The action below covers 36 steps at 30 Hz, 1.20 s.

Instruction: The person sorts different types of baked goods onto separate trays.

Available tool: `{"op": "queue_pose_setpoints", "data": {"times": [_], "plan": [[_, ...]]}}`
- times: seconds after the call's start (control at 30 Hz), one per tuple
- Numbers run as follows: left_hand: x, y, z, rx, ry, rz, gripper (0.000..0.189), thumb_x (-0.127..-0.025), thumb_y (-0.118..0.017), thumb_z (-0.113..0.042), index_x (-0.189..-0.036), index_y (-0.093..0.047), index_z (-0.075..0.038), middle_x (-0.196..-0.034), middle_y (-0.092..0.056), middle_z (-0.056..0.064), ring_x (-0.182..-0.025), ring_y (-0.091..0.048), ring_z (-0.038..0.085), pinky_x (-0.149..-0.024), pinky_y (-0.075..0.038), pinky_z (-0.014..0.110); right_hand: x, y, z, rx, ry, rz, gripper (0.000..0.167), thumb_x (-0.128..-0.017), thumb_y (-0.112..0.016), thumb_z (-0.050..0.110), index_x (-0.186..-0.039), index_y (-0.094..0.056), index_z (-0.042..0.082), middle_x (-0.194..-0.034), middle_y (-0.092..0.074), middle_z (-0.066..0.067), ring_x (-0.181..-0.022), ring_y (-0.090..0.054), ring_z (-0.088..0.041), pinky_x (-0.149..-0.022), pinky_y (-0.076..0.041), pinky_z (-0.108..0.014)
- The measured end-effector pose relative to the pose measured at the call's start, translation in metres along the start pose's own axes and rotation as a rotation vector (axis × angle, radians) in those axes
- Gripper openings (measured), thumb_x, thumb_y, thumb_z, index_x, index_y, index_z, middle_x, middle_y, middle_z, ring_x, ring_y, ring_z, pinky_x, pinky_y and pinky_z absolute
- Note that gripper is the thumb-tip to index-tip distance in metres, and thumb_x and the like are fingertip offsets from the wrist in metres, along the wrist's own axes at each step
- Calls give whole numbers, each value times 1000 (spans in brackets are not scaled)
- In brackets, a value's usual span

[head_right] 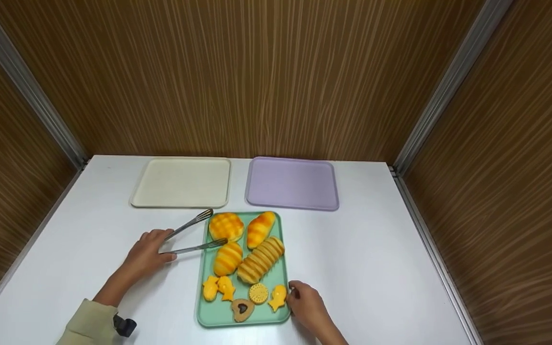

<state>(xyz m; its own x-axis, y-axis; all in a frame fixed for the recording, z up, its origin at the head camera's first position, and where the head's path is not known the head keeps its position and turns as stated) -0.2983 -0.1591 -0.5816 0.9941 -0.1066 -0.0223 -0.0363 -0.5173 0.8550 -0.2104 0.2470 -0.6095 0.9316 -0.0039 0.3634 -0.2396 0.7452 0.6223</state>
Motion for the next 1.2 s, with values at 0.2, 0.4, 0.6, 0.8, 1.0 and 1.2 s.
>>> {"op": "queue_pose_setpoints", "data": {"times": [0.2, 0.4, 0.6, 0.8, 1.0, 1.2], "plan": [[-8, -2, -3, -10, -23, 8, 64, -84, -82, -23, -140, -56, -9, -135, -57, 14, -123, -49, 35, -101, -41, 52, -1, -1, -1, -3, -15, 13, 40, -94, -63, 6, -133, -59, -5, -95, -63, -3, -82, -56, -15, -70, -53, -31], [-14, -1, -5, 0, -47, 27, 63, -83, -82, -22, -140, -56, -11, -135, -56, 12, -123, -48, 34, -102, -40, 51, 0, 0, 0, -5, -10, 6, 40, -94, -63, 6, -132, -59, -6, -95, -64, -3, -83, -57, -15, -70, -53, -31], [-21, -4, -8, 13, -55, 50, 64, -83, -83, -20, -141, -56, -11, -135, -56, 12, -122, -48, 33, -101, -40, 50, -1, 0, -1, -7, -10, -2, 39, -94, -63, 5, -131, -61, -5, -96, -64, -3, -83, -57, -16, -70, -53, -32], [-24, -10, -13, 8, -76, 65, 63, -84, -82, -21, -141, -56, -10, -135, -57, 14, -121, -49, 33, -101, -41, 50, -1, -1, 0, 3, -12, 1, 39, -94, -63, 6, -131, -61, -5, -96, -64, -3, -83, -57, -15, -71, -52, -31], [-26, -15, -14, 15, -93, 45, 60, -83, -82, -22, -137, -59, -9, -129, -60, 13, -116, -52, 33, -98, -44, 51, 0, 0, 1, 10, 16, -19, 37, -93, -64, 5, -129, -62, -5, -93, -65, -2, -81, -57, -15, -69, -52, -31], [-25, -19, -12, 51, -88, 18, 59, -81, -81, -22, -135, -60, -7, -127, -62, 13, -113, -54, 33, -95, -45, 51, 1, 1, 1, 14, 24, -30, 37, -93, -64, 5, -128, -63, -4, -93, -66, -2, -81, -58, -14, -69, -53, -31]]}}
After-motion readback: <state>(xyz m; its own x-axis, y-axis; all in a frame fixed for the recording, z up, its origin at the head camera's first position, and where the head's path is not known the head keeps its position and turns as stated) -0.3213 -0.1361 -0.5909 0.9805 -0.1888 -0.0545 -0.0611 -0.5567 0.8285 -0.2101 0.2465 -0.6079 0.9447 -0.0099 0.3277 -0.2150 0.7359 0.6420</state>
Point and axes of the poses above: each hand's wrist, its own x-axis away from the middle knuckle, its own y-axis out of the back of the hand, z = x × y, the point moved 6 cm from there along -x, towards the middle knuckle
